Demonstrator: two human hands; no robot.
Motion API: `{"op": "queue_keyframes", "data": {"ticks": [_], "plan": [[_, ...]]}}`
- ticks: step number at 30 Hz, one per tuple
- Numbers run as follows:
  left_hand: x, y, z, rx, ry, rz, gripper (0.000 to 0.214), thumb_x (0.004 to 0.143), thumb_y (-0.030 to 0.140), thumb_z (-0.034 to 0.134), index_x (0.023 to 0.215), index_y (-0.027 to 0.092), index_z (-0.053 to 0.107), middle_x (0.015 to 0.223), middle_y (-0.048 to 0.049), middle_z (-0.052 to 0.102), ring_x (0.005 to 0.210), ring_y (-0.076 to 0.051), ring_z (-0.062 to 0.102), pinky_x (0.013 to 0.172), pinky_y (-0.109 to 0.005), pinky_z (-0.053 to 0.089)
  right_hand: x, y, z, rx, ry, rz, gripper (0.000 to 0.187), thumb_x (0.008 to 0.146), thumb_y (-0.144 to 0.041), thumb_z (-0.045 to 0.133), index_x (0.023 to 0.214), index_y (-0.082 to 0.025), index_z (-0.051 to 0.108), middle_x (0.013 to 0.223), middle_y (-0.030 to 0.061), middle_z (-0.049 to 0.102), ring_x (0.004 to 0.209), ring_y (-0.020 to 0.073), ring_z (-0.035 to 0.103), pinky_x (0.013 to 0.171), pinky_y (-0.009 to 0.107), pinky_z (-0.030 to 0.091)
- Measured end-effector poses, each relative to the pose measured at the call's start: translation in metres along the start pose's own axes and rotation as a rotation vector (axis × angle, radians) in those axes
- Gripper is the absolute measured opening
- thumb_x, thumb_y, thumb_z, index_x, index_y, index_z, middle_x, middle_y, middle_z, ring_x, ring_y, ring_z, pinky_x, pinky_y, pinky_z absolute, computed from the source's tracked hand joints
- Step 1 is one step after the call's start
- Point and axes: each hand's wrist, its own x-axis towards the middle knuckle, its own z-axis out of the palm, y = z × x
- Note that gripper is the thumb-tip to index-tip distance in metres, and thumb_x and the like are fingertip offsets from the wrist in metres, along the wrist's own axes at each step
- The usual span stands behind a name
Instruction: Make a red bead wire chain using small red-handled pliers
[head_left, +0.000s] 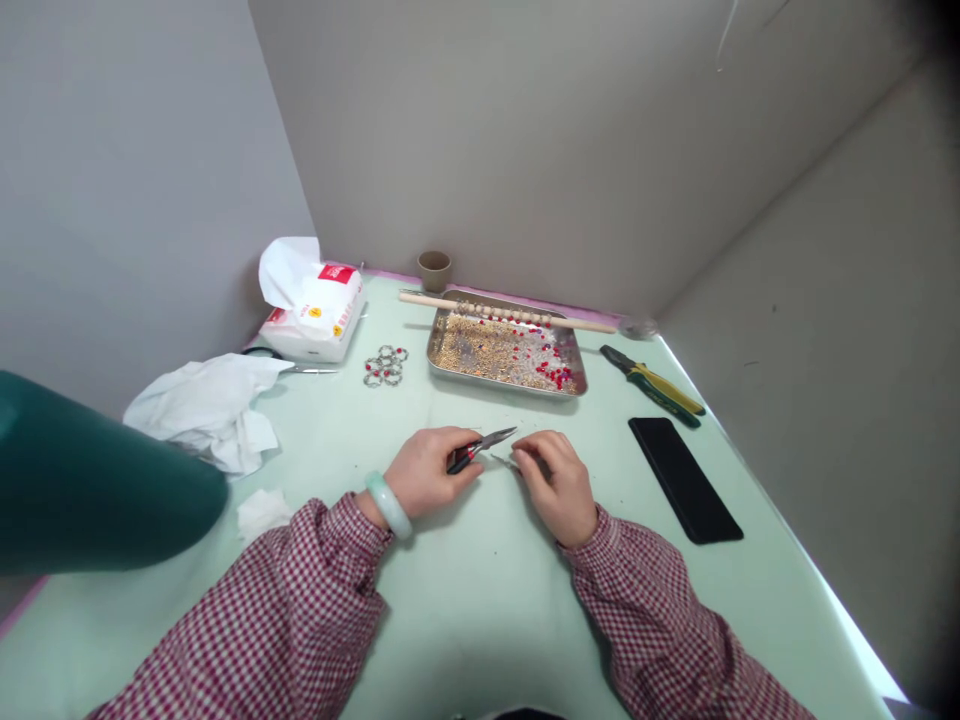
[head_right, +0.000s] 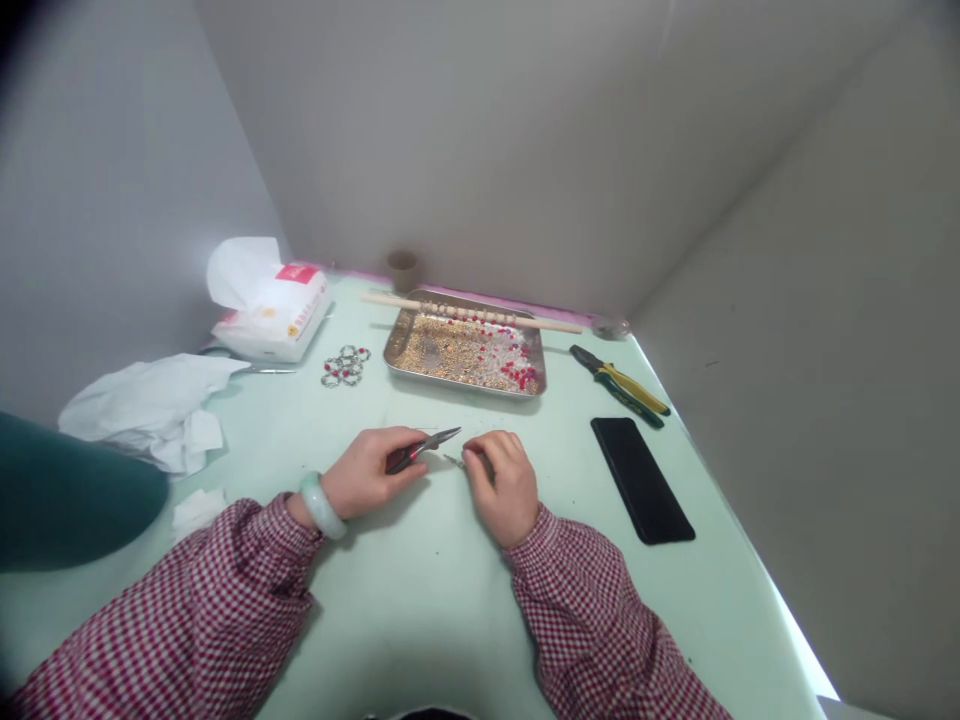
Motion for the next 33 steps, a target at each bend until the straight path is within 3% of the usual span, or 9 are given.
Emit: {"op": "queue_keyframes", "data": {"ticks": [4, 9, 13, 15, 18, 23, 33], "plan": [[0.001, 0.000, 0.000, 0.022, -0.012, -0.010, 0.022, 0.080, 0.026, 0.057, 0.097, 0.016, 0.066, 0.082, -0.0029, 0.066, 0.069, -0.016, 0.056, 0.063, -0.025, 0.040, -0.001, 0.017, -0.020, -0.069, 0.145, 0.052, 0.017, 0.091, -0.022, 0.048, 0.087, -0.017, 0.064, 0.088, 0.0084, 0.063, 0.088, 0.0214, 0.058, 0.081, 0.037, 0.046], [0.002, 0.001, 0.000, 0.053, -0.019, 0.003, 0.023, 0.080, 0.027, 0.056, 0.098, 0.016, 0.066, 0.084, -0.0039, 0.067, 0.072, -0.017, 0.057, 0.066, -0.027, 0.042, -0.013, 0.066, -0.073, -0.496, 0.255, 0.218, 0.026, 0.086, -0.034, 0.052, 0.095, -0.014, 0.066, 0.096, 0.0130, 0.065, 0.094, 0.0277, 0.058, 0.088, 0.044, 0.043], [0.002, -0.001, 0.000, 0.065, -0.036, 0.009, 0.025, 0.081, 0.028, 0.055, 0.101, 0.017, 0.065, 0.091, -0.0050, 0.068, 0.077, -0.019, 0.059, 0.071, -0.029, 0.044, -0.032, 0.099, -0.113, -0.774, 0.237, 0.494, 0.057, 0.078, -0.053, 0.057, 0.114, -0.010, 0.061, 0.112, 0.0219, 0.062, 0.105, 0.0380, 0.053, 0.088, 0.052, 0.041], [0.001, -0.001, 0.000, 0.076, -0.050, 0.002, 0.026, 0.081, 0.029, 0.055, 0.101, 0.017, 0.065, 0.090, -0.0050, 0.068, 0.078, -0.019, 0.060, 0.072, -0.030, 0.044, -0.040, 0.107, -0.124, -0.802, 0.139, 0.609, 0.071, 0.074, -0.061, 0.057, 0.123, -0.009, 0.056, 0.115, 0.0234, 0.060, 0.106, 0.0402, 0.053, 0.085, 0.052, 0.041], [0.001, -0.002, 0.000, 0.086, -0.058, -0.007, 0.028, 0.081, 0.031, 0.055, 0.103, 0.017, 0.064, 0.092, -0.0054, 0.068, 0.080, -0.020, 0.060, 0.073, -0.030, 0.045, -0.046, 0.114, -0.130, -0.765, 0.000, 0.717, 0.080, 0.072, -0.066, 0.055, 0.129, -0.010, 0.051, 0.116, 0.0226, 0.060, 0.107, 0.0396, 0.053, 0.085, 0.050, 0.042], [0.001, -0.001, 0.002, 0.104, -0.063, -0.017, 0.029, 0.081, 0.031, 0.055, 0.104, 0.017, 0.064, 0.095, -0.0056, 0.068, 0.083, -0.021, 0.061, 0.076, -0.031, 0.045, -0.045, 0.121, -0.131, -0.760, -0.045, 0.811, 0.083, 0.073, -0.067, 0.052, 0.134, -0.011, 0.046, 0.122, 0.0225, 0.056, 0.112, 0.0397, 0.051, 0.086, 0.050, 0.042], [0.001, 0.001, 0.001, 0.136, -0.085, -0.003, 0.028, 0.082, 0.032, 0.053, 0.103, 0.018, 0.064, 0.093, -0.0056, 0.068, 0.080, -0.020, 0.060, 0.073, -0.030, 0.045, -0.042, 0.137, -0.139, -0.727, -0.082, 0.755, 0.083, 0.069, -0.067, 0.054, 0.131, -0.011, 0.048, 0.117, 0.0213, 0.056, 0.112, 0.0369, 0.049, 0.088, 0.049, 0.041]]}}
